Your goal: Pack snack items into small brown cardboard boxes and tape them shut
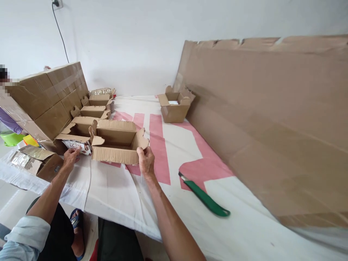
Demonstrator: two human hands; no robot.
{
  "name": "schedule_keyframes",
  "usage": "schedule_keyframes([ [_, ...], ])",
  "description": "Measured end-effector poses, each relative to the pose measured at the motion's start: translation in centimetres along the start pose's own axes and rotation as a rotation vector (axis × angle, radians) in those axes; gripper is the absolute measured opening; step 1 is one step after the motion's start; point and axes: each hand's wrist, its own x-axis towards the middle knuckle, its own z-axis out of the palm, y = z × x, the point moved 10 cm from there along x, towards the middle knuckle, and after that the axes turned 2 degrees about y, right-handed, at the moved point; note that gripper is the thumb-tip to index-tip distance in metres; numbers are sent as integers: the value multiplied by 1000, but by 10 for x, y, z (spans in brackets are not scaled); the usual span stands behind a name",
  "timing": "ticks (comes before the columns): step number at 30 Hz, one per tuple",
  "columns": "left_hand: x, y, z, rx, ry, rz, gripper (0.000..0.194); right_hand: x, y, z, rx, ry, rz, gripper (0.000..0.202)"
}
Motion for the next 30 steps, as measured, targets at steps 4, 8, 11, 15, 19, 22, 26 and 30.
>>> schedule_keyframes([
  [4,-3,5,2,24,-34,38,71,-4,-2,4,14,-25,-44,41],
  [8,-4,9,4,56,-47,86,61,-3,2,1,17,-10,-17,41],
  [11,-3,14,3,87,-30,137,51,-1,5,-4,22,20,-7,41],
  [15,-2,19,-3,141,44,181,52,0,7,-8,42,49,7,46],
  [19,-4,21,-14,186,139,215,72,1,10,-11,51,61,34,50],
  [22,-9,20,-19,221,200,263,90,2,13,-11,52,45,46,48],
  [26,-13,9,-12,246,177,266,100,2,12,-11,48,48,32,47],
  [30,-6,0,-1,251,128,264,89,-1,6,-8,45,50,7,47],
])
